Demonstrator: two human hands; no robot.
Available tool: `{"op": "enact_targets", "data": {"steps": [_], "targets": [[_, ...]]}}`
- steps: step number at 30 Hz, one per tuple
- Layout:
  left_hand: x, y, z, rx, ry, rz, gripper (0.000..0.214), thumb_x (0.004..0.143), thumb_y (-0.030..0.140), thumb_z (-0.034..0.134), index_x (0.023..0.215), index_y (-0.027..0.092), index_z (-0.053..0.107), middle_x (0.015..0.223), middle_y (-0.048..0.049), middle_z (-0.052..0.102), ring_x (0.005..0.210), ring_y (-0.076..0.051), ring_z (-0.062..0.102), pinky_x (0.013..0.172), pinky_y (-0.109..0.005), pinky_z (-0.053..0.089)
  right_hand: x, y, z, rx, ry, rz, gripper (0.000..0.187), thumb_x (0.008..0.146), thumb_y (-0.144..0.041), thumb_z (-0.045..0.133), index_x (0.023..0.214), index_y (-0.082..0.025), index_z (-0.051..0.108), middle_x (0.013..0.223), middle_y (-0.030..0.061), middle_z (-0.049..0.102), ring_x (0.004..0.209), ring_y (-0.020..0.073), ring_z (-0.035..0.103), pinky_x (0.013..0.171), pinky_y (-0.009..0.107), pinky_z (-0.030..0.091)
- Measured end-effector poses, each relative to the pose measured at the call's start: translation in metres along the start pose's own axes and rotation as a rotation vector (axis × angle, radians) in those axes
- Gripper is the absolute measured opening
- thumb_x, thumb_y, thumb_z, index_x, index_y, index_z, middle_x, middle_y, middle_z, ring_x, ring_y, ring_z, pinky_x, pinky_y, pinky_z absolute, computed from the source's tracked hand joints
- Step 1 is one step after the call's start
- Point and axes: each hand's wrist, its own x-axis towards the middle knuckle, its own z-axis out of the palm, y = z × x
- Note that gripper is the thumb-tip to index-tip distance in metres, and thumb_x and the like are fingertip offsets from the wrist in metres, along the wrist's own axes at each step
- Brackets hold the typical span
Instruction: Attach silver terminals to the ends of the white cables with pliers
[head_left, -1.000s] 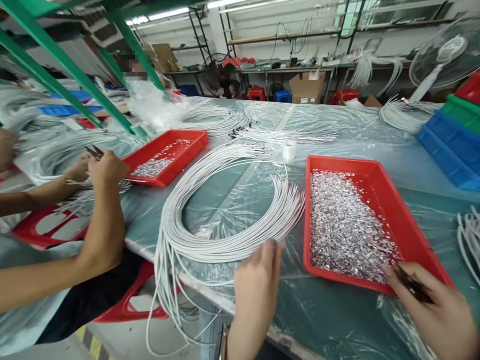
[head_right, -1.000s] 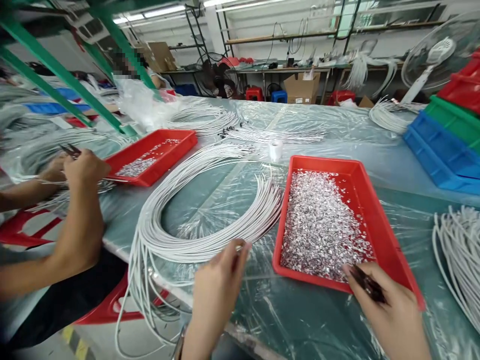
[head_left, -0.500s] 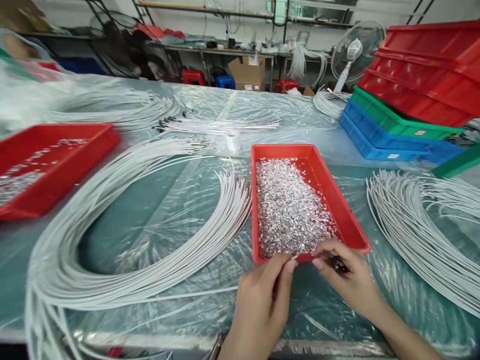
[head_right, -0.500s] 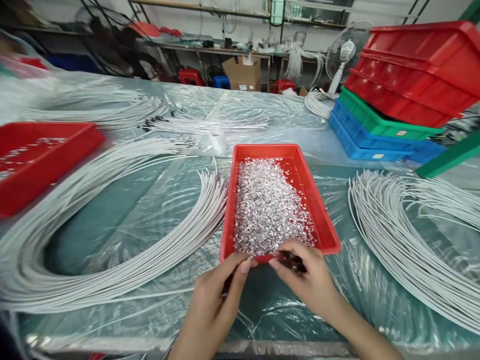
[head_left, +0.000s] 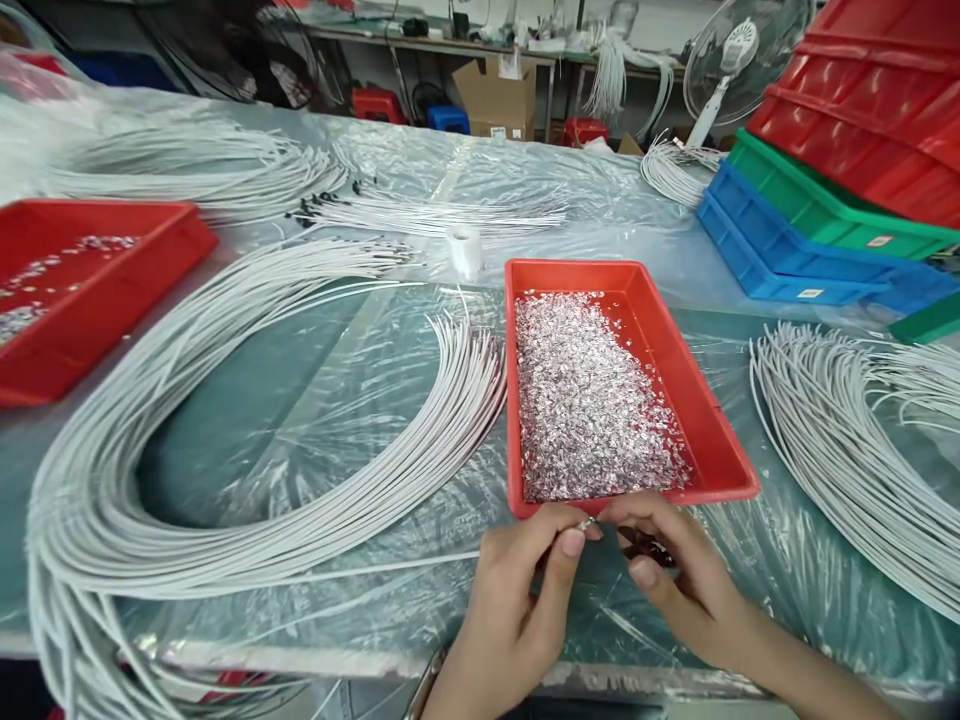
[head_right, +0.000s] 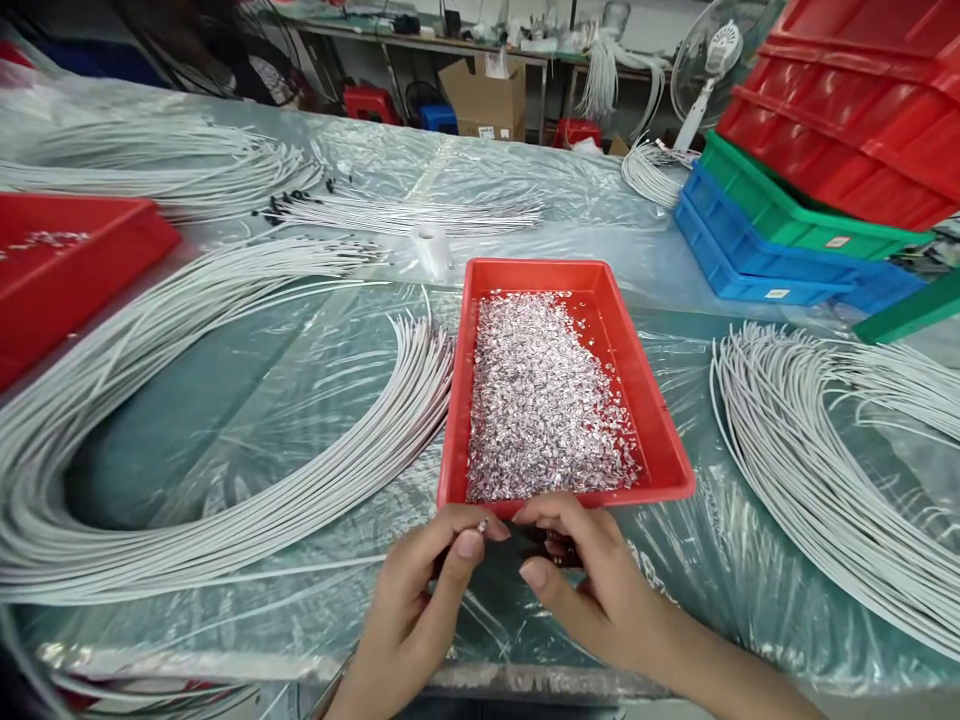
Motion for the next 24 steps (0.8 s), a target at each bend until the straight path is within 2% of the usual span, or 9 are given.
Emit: {"op": "enact_targets", "data": {"steps": [7, 14, 17, 20, 24], "targets": [[-0.0041, -0.0019, 0.0007, 0.068, 0.008, 0.0, 0.009, 0.095, 0.021, 0.044, 0.095, 0.024, 0.052, 0.073, 0.005, 0.061, 0.06, -0.009, 0.055, 0.057, -0.02, 0.037, 0.0051, -0.0046, -0.0024, 0.024, -0.018, -0.009, 0.017, 0.098, -0.037, 0.048, 0.111, -0.026, 0.049, 0.08, -0.0011, 0.051, 0.065, 0.0127, 0.048, 0.056, 0.021, 0.038], [-0.0088, -0.0083, 0.0006, 0.009, 0.032, 0.015, 0.007, 0.093, 0.019, 0.048, 0.092, 0.022, 0.053, 0.078, 0.0015, 0.062, 0.067, -0.011, 0.058, 0.062, -0.021, 0.042, 0.0049, -0.0052, -0.0032, -0.008, -0.011, -0.032, 0.018, 0.098, -0.036, 0.049, 0.11, -0.022, 0.051, 0.08, 0.0008, 0.052, 0.064, 0.0131, 0.049, 0.054, 0.021, 0.039], [-0.0073, -0.0075, 0.0015, -0.031, 0.07, 0.011, 0.009, 0.094, 0.018, 0.046, 0.091, 0.022, 0.055, 0.07, 0.0029, 0.059, 0.062, -0.01, 0.056, 0.061, -0.02, 0.041, 0.0062, -0.0061, -0.0034, -0.009, -0.02, -0.026, 0.018, 0.098, -0.036, 0.048, 0.107, -0.022, 0.051, 0.076, 0.0002, 0.051, 0.06, 0.0126, 0.047, 0.051, 0.021, 0.038], [-0.0044, -0.0049, 0.0027, -0.032, 0.075, 0.011, 0.015, 0.096, 0.02, 0.042, 0.088, 0.02, 0.054, 0.059, 0.0053, 0.052, 0.052, -0.008, 0.049, 0.053, -0.019, 0.036, 0.0069, -0.0068, -0.0032, -0.028, -0.014, -0.049, 0.016, 0.098, -0.035, 0.049, 0.107, -0.023, 0.051, 0.077, 0.0001, 0.053, 0.061, 0.0125, 0.049, 0.053, 0.021, 0.039], [-0.0011, -0.0044, 0.003, -0.033, 0.041, 0.011, 0.022, 0.098, 0.02, 0.036, 0.082, 0.019, 0.051, 0.056, 0.0053, 0.049, 0.048, -0.007, 0.046, 0.049, -0.019, 0.033, 0.0062, -0.0087, -0.0023, -0.148, 0.01, -0.108, 0.014, 0.097, -0.03, 0.048, 0.109, -0.024, 0.05, 0.083, 0.0012, 0.058, 0.064, 0.013, 0.052, 0.059, 0.022, 0.043]]}}
